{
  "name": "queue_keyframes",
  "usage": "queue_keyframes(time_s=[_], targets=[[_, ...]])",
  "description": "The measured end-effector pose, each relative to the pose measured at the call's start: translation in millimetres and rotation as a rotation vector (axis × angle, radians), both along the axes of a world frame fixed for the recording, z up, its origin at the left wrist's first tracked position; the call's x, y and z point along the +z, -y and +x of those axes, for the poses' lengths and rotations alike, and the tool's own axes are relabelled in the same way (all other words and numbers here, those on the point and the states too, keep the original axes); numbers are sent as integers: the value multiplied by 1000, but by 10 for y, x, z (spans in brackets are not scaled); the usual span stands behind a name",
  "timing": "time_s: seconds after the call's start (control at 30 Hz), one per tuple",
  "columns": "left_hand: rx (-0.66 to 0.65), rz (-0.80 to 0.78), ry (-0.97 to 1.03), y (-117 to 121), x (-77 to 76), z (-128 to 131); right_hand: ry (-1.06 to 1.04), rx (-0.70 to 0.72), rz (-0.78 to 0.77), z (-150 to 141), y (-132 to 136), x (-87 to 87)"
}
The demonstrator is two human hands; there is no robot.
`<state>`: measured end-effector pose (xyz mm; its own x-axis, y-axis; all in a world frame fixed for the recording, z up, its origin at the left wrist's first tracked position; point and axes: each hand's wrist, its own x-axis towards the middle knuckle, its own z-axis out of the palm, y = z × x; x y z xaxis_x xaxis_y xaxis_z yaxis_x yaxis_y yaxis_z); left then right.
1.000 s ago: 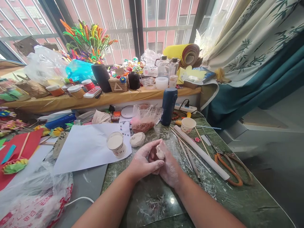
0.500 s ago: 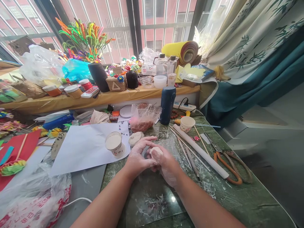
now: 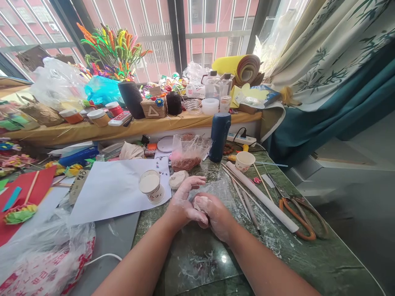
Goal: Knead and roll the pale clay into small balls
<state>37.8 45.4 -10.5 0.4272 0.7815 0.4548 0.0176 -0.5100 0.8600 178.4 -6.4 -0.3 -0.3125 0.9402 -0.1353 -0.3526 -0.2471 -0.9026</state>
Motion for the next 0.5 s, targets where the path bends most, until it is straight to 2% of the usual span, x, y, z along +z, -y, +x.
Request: queue_keyframes(time_s=[0.27, 0.4, 0.5], targets=[[-106, -94, 92, 109, 4, 79, 10, -63, 22, 11, 32, 50], [-51, -161, 35, 137, 78, 48, -50, -185, -65, -39, -11, 30], [20, -108, -32, 174, 183, 17, -27, -241, -67, -63, -35, -1]])
